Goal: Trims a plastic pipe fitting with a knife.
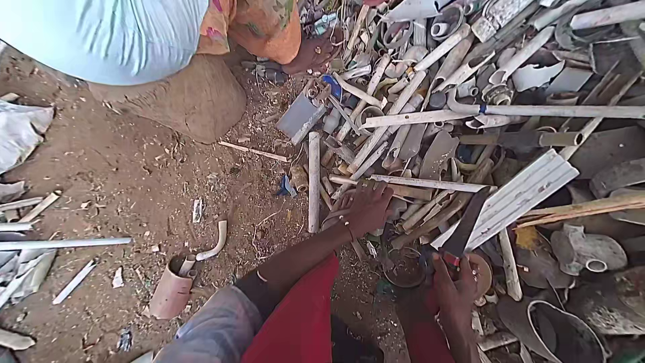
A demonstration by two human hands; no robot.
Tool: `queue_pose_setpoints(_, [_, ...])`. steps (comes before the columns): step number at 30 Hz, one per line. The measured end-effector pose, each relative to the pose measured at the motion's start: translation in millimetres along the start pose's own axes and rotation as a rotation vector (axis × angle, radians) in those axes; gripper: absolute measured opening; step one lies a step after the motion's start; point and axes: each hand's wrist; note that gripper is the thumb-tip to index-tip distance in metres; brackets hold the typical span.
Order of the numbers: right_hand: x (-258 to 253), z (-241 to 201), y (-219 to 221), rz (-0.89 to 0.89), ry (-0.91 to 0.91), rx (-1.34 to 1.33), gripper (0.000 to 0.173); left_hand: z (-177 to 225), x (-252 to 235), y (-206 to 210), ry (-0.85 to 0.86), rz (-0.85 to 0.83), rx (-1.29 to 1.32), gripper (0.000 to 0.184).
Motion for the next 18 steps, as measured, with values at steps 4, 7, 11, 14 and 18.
queue_pose_setpoints(4, [0,1,-8,0.052,0.042,-0.07,0.038,-11,2,11,0.032,-0.038,-0.06,0.052])
queue_pose_setpoints(7, [0,0,-9,0.047,0.06,-0.073,0.036,-14,6,17,0.049,-0.031,-0.066,0.055])
queue_pose_setpoints(11, [1,1,-10,0.026,0.04,-0.092,0.029,-5,5,16,0.024,-0.028,-0.023,0.047])
queue_pose_setpoints(14, [7,7,-8,0.032,0.046,-0.096,0.032,-11,20,20,0.09,-0.053,-0.093,0.044])
queue_pose_setpoints(18, [9,5,0,0.01,0.119,-0.11,0.039,-11,27,20,0.084,-0.059,-0.207,0.07])
Point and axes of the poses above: each hand's wrist, its own x-axis away from the middle knuckle, its own y-axis out of the palm, z = x × y, and after that the axes turned 15 degrees about x, right-handed
